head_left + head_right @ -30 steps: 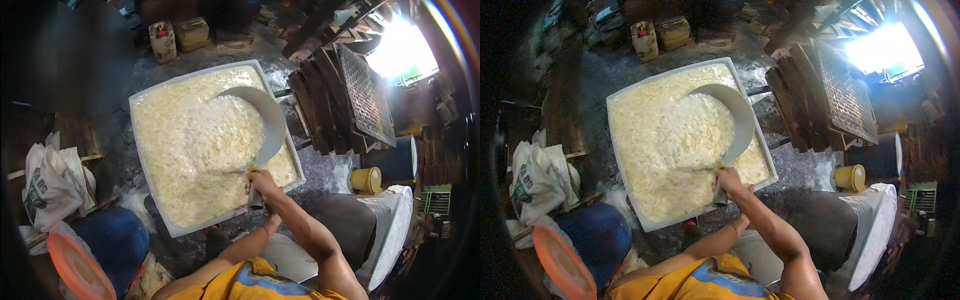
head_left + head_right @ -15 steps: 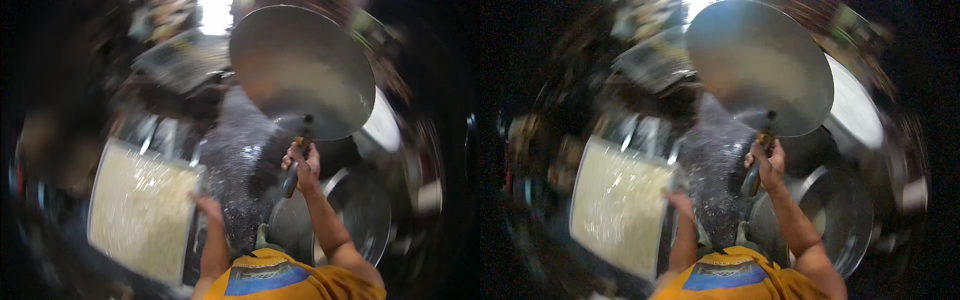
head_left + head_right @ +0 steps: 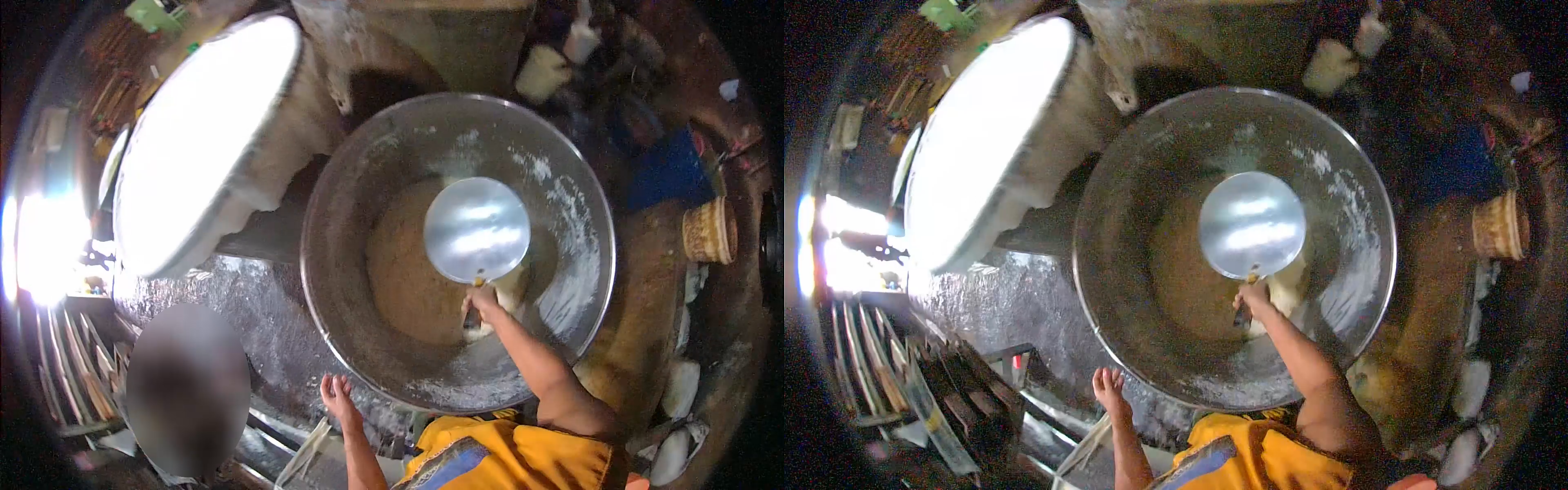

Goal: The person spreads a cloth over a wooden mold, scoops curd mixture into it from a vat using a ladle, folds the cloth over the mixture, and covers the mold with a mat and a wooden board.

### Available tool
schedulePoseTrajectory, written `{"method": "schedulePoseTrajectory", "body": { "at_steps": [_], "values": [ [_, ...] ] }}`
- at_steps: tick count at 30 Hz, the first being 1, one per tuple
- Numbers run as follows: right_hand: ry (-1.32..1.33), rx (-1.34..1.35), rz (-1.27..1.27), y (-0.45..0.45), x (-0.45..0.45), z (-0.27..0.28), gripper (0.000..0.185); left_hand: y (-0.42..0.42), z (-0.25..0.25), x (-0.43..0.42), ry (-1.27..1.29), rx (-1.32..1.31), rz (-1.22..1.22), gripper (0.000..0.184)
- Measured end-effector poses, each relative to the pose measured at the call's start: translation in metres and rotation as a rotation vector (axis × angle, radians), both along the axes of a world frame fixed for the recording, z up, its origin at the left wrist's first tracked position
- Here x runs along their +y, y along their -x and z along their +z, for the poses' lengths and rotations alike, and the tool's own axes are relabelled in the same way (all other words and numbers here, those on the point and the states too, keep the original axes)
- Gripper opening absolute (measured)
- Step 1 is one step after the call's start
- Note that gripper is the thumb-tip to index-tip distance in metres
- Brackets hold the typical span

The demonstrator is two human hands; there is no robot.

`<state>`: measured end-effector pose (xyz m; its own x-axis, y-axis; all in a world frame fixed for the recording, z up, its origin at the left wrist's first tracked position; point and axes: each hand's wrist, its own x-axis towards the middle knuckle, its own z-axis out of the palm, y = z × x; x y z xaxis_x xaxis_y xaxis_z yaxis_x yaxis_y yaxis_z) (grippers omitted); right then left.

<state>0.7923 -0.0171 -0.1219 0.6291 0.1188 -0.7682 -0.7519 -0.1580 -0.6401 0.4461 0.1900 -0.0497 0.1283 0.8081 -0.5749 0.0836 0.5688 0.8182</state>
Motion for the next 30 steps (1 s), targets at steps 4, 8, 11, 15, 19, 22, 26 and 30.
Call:
{"method": "schedulePoseTrajectory", "body": {
  "at_steps": [4, 8, 11, 15, 19, 22, 26, 30],
  "values": [
    [0.312, -0.001, -0.355, -0.111, 0.021, -0.109, 0.008, -0.144, 0.030, 0.011, -0.207, 0.160, -0.275, 0.047],
    [1.005, -0.342, -0.082, -0.174, 0.043, -0.320, 0.027, -0.211, 0.010, 0.007, -0.383, 0.619, -0.302, 0.046],
    [0.986, -0.367, 0.354, -0.210, 0.077, -0.365, 0.031, -0.222, -0.021, 0.008, -0.362, 0.745, -0.269, 0.050],
    [-0.089, -0.541, -0.248, -0.191, 0.078, -0.504, 0.030, -0.219, -0.055, 0.008, -0.376, 0.827, -0.276, 0.054],
    [0.575, -0.782, 0.803, -0.180, 0.076, -0.522, 0.027, -0.208, -0.091, 0.006, -0.340, 0.849, -0.149, 0.055],
    [0.180, -0.332, 0.826, -0.160, 0.060, -0.532, 0.027, -0.210, -0.094, 0.006, -0.335, 0.931, -0.196, 0.054],
    [-0.131, 0.070, 0.750, -0.114, 0.012, -0.542, 0.031, -0.216, -0.090, -0.005, -0.278, 0.954, -0.136, 0.052],
    [0.212, -0.744, 1.455, -0.093, -0.031, -0.474, 0.035, -0.194, -0.094, -0.013, -0.319, 1.035, -0.232, 0.057]
  ]
}}
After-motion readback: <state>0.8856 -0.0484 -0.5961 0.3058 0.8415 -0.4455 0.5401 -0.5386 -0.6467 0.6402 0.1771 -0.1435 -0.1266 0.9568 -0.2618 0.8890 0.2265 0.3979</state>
